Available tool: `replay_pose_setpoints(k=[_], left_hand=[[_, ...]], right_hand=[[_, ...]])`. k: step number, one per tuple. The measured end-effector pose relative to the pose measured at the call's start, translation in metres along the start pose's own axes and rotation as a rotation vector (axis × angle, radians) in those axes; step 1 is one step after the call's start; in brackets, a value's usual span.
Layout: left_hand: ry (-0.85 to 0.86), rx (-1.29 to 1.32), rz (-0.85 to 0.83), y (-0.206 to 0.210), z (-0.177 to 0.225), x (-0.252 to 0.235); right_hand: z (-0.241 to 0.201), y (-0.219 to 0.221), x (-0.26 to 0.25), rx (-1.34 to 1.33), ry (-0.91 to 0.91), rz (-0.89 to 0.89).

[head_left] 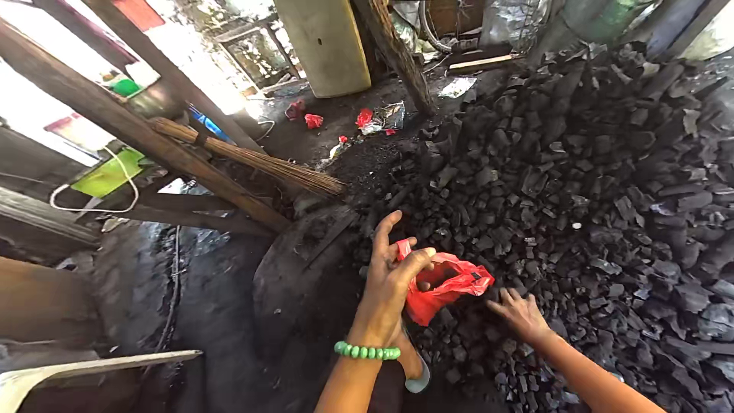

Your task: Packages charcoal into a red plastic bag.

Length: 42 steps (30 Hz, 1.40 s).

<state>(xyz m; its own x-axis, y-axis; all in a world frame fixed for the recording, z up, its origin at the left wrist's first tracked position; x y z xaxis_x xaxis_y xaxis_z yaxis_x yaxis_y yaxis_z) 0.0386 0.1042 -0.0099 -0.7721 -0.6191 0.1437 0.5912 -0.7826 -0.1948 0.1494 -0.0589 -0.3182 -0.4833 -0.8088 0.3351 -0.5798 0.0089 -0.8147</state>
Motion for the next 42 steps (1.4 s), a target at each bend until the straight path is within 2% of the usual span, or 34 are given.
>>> replay_pose_setpoints(k=[2,4,6,8,9,11,13,15,17,18,19,21,22,23,25,27,28,29,30,31,33,34,35,38,42], left_hand=[[-0.016,0.022,-0.028,0.005,-0.001,0.001],[-0.023,0.047,-0.073,0.014,-0.001,0.0],[-0.031,0.064,-0.156,0.028,-0.004,-0.001],[-0.05,0.061,-0.253,0.048,-0.009,0.002],[-0.054,0.051,-0.303,0.059,-0.011,0.005],[-0.056,0.019,-0.397,0.079,-0.014,0.011],[-0.068,0.013,-0.455,0.093,-0.016,0.016],[-0.058,0.038,-0.467,0.098,-0.015,0.018],[-0.037,0.075,-0.45,0.096,-0.009,0.017],[-0.036,0.104,-0.449,0.095,-0.005,0.017],[-0.036,0.14,-0.45,0.093,-0.002,0.017],[-0.043,0.196,-0.468,0.089,0.0,0.018],[-0.045,0.195,-0.469,0.087,-0.001,0.019],[-0.036,0.169,-0.467,0.084,-0.001,0.019],[-0.01,0.079,-0.444,0.074,-0.002,0.019],[0.018,0.023,-0.397,0.061,0.001,0.017],[0.026,0.014,-0.364,0.054,0.002,0.015],[0.034,0.02,-0.326,0.047,0.004,0.014],[0.046,0.039,-0.298,0.041,0.006,0.013],[0.052,0.052,-0.281,0.037,0.007,0.013],[0.06,0.064,-0.263,0.034,0.009,0.013],[0.066,0.071,-0.261,0.034,0.009,0.012],[0.072,0.069,-0.261,0.034,0.01,0.012],[0.082,0.014,-0.262,0.034,0.01,0.01],[0.079,-0.018,-0.234,0.032,0.011,0.008]], right_hand=[[0.024,-0.019,0.005,-0.144,0.148,0.076],[0.055,-0.038,0.016,-0.422,0.24,0.229],[0.074,-0.065,0.032,-0.881,0.205,0.493],[0.069,-0.094,0.054,-1.32,0.122,0.749],[0.059,-0.113,0.066,-1.448,0.07,0.875],[0.019,-0.155,0.095,-1.49,-0.093,1.12],[-0.029,-0.185,0.124,-1.249,-0.254,1.29],[-0.07,-0.185,0.133,-0.945,-0.402,1.333],[-0.099,-0.161,0.121,-0.713,-0.486,1.196],[-0.109,-0.148,0.11,-0.638,-0.513,1.047],[-0.117,-0.133,0.096,-0.587,-0.516,0.81],[-0.122,-0.099,0.071,-0.433,-0.362,0.184],[-0.119,-0.089,0.067,-0.347,-0.291,-0.034],[-0.116,-0.095,0.069,-0.35,-0.289,-0.088],[-0.101,-0.132,0.078,-0.662,-0.335,0.044],[-0.055,-0.157,0.077,-1.117,-0.292,0.301],[-0.024,-0.159,0.072,-1.224,-0.226,0.46],[0.006,-0.151,0.065,-1.157,-0.127,0.576],[0.03,-0.133,0.054,-0.962,-0.01,0.583],[0.046,-0.102,0.041,-0.712,0.1,0.462],[0.054,-0.022,0.029,-0.305,0.247,0.097],[0.053,0.011,0.034,-0.197,0.314,-0.028],[0.052,0.032,0.041,-0.125,0.367,-0.082],[0.048,0.049,0.061,-0.073,0.39,-0.094],[0.079,0.044,0.069,-0.172,0.339,-0.139]])
Point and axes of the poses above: each hand's wrist, its own x-axis away from the middle knuckle, its own y-axis out of the palm, z = x × y, the point moved 10 cm from there along -x, towards the middle knuckle, and after that the axes turned 7 degrees about -x, right-handed, at the moved point
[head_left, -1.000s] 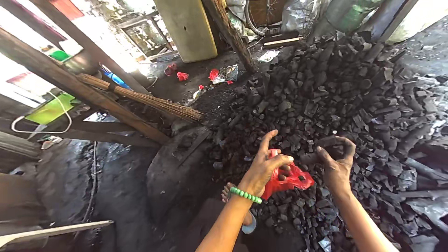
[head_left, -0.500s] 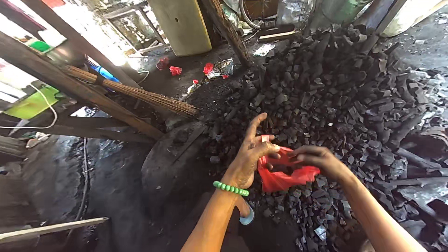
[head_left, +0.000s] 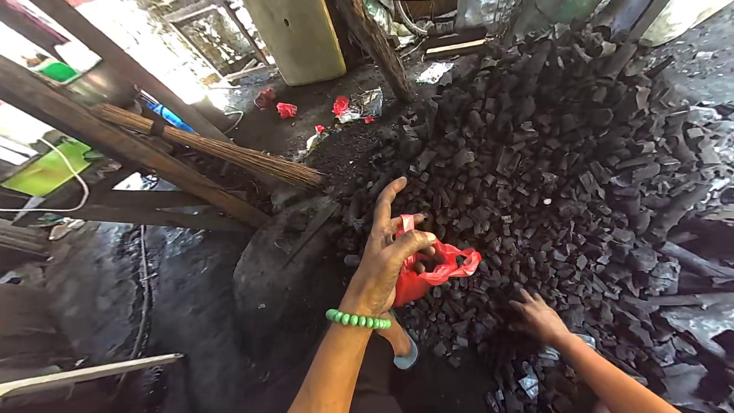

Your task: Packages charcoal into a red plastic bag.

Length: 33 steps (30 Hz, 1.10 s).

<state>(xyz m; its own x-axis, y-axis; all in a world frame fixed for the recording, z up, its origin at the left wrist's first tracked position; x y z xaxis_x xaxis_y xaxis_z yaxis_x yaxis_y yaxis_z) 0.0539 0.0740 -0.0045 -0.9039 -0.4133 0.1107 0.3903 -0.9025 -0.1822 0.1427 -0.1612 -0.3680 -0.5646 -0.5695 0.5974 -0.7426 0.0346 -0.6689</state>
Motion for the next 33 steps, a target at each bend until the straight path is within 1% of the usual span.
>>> replay_pose_setpoints(k=[2,3,4,6,7,8,9,10,11,12,13,14,15,17,18,19,20,21,22,23,24,25,26,27,28,29,30,31,32,33], left_hand=[[-0.005,0.022,-0.001,0.0,-0.003,-0.002],[-0.015,0.019,0.0,0.0,-0.006,-0.003],[-0.027,0.015,-0.014,0.001,-0.008,-0.004],[-0.048,0.005,-0.068,0.008,-0.011,-0.005],[-0.053,-0.007,-0.107,0.014,-0.012,-0.004],[-0.06,-0.019,-0.159,0.022,-0.013,-0.003],[-0.061,-0.038,-0.216,0.031,-0.014,-0.002],[-0.059,-0.054,-0.27,0.041,-0.016,0.001],[-0.058,-0.063,-0.324,0.051,-0.019,0.002],[-0.059,-0.075,-0.358,0.06,-0.023,0.003],[-0.062,-0.066,-0.377,0.068,-0.026,0.004],[-0.072,-0.044,-0.384,0.074,-0.028,0.004],[-0.085,-0.017,-0.372,0.079,-0.029,0.003],[-0.112,0.056,-0.319,0.079,-0.029,0.001],[-0.123,0.095,-0.279,0.076,-0.029,0.0],[-0.134,0.126,-0.259,0.072,-0.029,0.0],[-0.149,0.15,-0.256,0.068,-0.029,0.003],[-0.159,0.17,-0.265,0.064,-0.031,0.006],[-0.165,0.181,-0.269,0.062,-0.032,0.009],[-0.173,0.181,-0.267,0.061,-0.031,0.011],[-0.183,0.176,-0.259,0.061,-0.029,0.011],[-0.183,0.17,-0.248,0.061,-0.024,0.009],[-0.175,0.16,-0.241,0.061,-0.02,0.009],[-0.153,0.149,-0.237,0.058,-0.016,0.009],[-0.124,0.137,-0.236,0.055,-0.013,0.009],[-0.098,0.124,-0.232,0.05,-0.01,0.011],[-0.079,0.109,-0.222,0.045,-0.008,0.013],[-0.062,0.094,-0.21,0.041,-0.008,0.015],[-0.051,0.093,-0.195,0.037,-0.009,0.016],[-0.037,0.092,-0.188,0.034,-0.011,0.016]], right_hand=[[0.015,-0.013,-0.003,-0.138,-0.009,0.065],[0.021,-0.022,-0.004,-0.269,-0.013,0.128],[0.027,-0.033,-0.001,-0.454,-0.009,0.209],[0.031,-0.056,0.011,-0.963,-0.016,0.38],[0.026,-0.066,0.018,-1.246,-0.046,0.409],[0.015,-0.076,0.024,-1.527,-0.122,0.386],[-0.004,-0.089,0.032,-1.755,-0.218,0.338],[-0.026,-0.105,0.042,-1.917,-0.314,0.296],[-0.048,-0.121,0.055,-2.011,-0.407,0.279],[-0.069,-0.133,0.066,-2.003,-0.474,0.311],[-0.088,-0.143,0.078,-1.904,-0.531,0.404],[-0.105,-0.149,0.089,-1.737,-0.577,0.551],[-0.122,-0.149,0.101,-1.515,-0.623,0.701],[-0.158,-0.135,0.117,-0.963,-0.768,0.899],[-0.174,-0.124,0.121,-0.712,-0.846,0.918],[-0.185,-0.112,0.122,-0.529,-0.892,0.845],[-0.191,-0.103,0.119,-0.443,-0.9,0.682],[-0.188,-0.097,0.115,-0.452,-0.87,0.5],[-0.177,-0.099,0.112,-0.54,-0.835,0.399],[-0.158,-0.108,0.111,-0.725,-0.785,0.358],[-0.13,-0.117,0.107,-0.979,-0.707,0.368],[-0.092,-0.123,0.1,-1.227,-0.622,0.458],[-0.047,-0.121,0.095,-1.367,-0.471,0.606],[0.002,-0.112,0.093,-1.343,-0.258,0.768],[0.048,-0.096,0.093,-1.19,-0.014,0.883],[0.084,-0.075,0.098,-1.026,0.202,0.918],[0.107,-0.051,0.102,-0.901,0.377,0.884],[0.12,-0.024,0.105,-0.832,0.497,0.834],[0.124,0.002,0.105,-0.811,0.567,0.788],[0.12,0.023,0.1,-0.808,0.591,0.75]])
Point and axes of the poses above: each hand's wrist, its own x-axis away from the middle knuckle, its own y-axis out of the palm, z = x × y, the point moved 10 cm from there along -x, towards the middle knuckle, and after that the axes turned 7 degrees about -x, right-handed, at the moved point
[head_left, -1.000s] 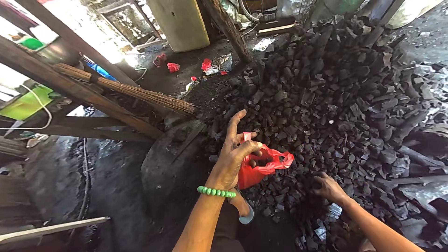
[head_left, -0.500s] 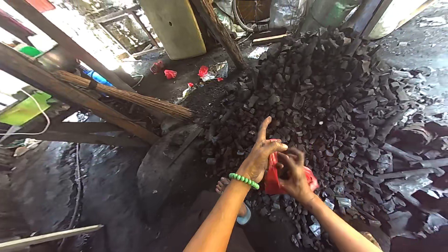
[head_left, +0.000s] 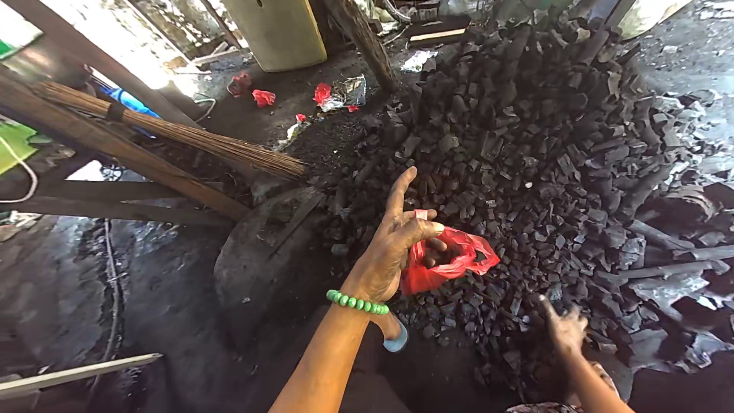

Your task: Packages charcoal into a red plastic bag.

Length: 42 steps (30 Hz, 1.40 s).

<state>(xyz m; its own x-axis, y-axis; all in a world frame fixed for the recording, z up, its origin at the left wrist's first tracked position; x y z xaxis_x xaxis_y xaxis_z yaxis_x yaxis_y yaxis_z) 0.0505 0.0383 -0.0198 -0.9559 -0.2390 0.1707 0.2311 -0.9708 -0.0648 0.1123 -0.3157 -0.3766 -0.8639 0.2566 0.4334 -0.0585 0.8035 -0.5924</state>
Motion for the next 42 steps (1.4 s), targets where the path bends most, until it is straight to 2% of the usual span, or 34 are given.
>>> replay_pose_setpoints(k=[5,9,11,13,17,19,21,24,27,30,32,34,36,37,38,40,41,42], left_hand=[[0.0,-0.025,0.03,-0.012,0.0,-0.002],[0.001,0.02,0.041,-0.013,0.002,-0.01],[-0.011,0.021,0.041,-0.013,0.0,-0.01],[-0.024,0.007,0.048,-0.013,-0.002,-0.01],[-0.027,-0.005,0.051,-0.014,-0.003,-0.011],[-0.023,-0.013,0.03,-0.012,-0.003,-0.013],[-0.035,-0.02,0.001,-0.008,-0.004,-0.015],[-0.061,-0.075,-0.058,0.004,-0.008,-0.018],[-0.092,-0.122,-0.112,0.018,-0.013,-0.021],[-0.091,-0.147,-0.208,0.035,-0.015,-0.019],[-0.073,-0.177,-0.276,0.04,-0.019,-0.013],[-0.074,-0.162,-0.322,0.042,-0.022,-0.01],[-0.077,-0.119,-0.334,0.044,-0.022,-0.011],[-0.081,-0.101,-0.325,0.043,-0.021,-0.011],[-0.085,-0.099,-0.315,0.042,-0.02,-0.011],[-0.078,-0.123,-0.266,0.036,-0.016,-0.011],[-0.064,-0.129,-0.225,0.031,-0.013,-0.012],[-0.055,-0.121,-0.176,0.026,-0.01,-0.013]], right_hand=[[-0.026,0.057,0.041,0.187,-0.095,-0.102],[-0.042,0.085,0.064,0.474,-0.277,-0.22],[-0.038,0.09,0.063,0.563,-0.318,-0.284],[-0.033,0.082,0.052,0.524,-0.366,-0.276],[-0.029,0.063,0.029,0.308,-0.443,-0.223],[-0.032,0.054,0.022,0.172,-0.414,-0.248],[-0.034,0.044,0.012,-0.085,-0.241,-0.314],[-0.042,0.041,0.007,-0.614,0.034,-0.403],[-0.088,0.039,0.017,-0.969,0.026,-0.619],[-0.165,0.035,0.056,-1.114,-0.134,-0.927],[-0.219,0.039,0.095,-0.999,-0.346,-1.112],[-0.256,0.052,0.124,-0.678,-0.552,-1.065],[-0.274,0.068,0.141,-0.085,-0.748,-0.892],[-0.273,0.081,0.146,0.279,-0.818,-0.819],[-0.269,0.091,0.148,0.515,-0.836,-0.804],[-0.267,0.091,0.148,0.649,-0.861,-0.842],[-0.276,0.079,0.148,0.538,-0.914,-0.846],[-0.288,0.061,0.145,0.31,-0.984,-0.829]])
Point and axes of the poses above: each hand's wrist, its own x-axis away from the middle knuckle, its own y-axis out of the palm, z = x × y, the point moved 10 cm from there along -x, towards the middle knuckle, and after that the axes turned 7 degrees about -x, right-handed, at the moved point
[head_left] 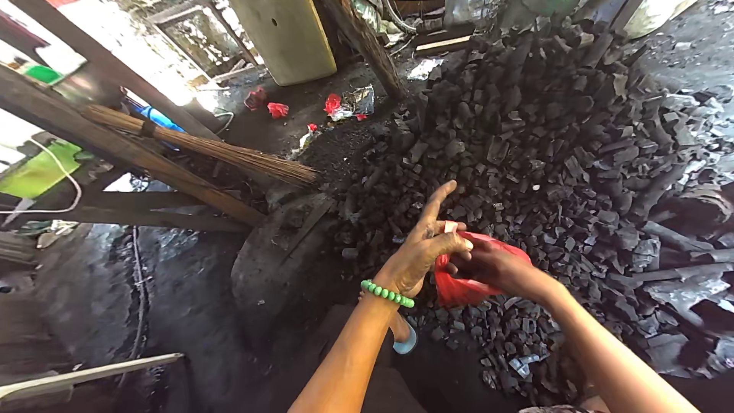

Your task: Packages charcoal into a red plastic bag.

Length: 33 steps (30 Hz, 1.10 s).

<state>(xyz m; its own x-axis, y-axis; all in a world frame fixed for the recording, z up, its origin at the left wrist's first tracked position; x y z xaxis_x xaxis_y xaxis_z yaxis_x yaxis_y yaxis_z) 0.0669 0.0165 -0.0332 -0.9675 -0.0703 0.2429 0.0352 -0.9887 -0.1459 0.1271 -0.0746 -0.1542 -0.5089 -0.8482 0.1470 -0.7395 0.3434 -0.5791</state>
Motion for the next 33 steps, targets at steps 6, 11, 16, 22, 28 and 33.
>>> replay_pose_setpoints(k=[6,11,16,22,28,33], left_hand=[[0.147,0.096,0.247,-0.036,0.023,0.005],[0.151,-0.062,0.22,-0.035,0.021,0.016],[0.103,-0.077,0.29,-0.047,0.02,0.02],[0.109,0.06,0.326,-0.053,0.02,0.015],[0.081,0.05,0.178,-0.031,0.015,0.003],[0.067,-0.084,0.017,0.0,0.009,0.001]], right_hand=[[0.108,-0.042,0.002,-0.353,0.071,0.48],[0.204,0.104,0.029,0.371,0.473,-0.173],[0.203,0.124,0.066,0.433,0.501,-0.196],[0.236,0.104,0.073,0.253,0.546,-0.171],[0.21,0.022,0.062,-0.803,0.39,0.404],[0.081,-0.054,0.04,-1.276,-0.202,0.537]])
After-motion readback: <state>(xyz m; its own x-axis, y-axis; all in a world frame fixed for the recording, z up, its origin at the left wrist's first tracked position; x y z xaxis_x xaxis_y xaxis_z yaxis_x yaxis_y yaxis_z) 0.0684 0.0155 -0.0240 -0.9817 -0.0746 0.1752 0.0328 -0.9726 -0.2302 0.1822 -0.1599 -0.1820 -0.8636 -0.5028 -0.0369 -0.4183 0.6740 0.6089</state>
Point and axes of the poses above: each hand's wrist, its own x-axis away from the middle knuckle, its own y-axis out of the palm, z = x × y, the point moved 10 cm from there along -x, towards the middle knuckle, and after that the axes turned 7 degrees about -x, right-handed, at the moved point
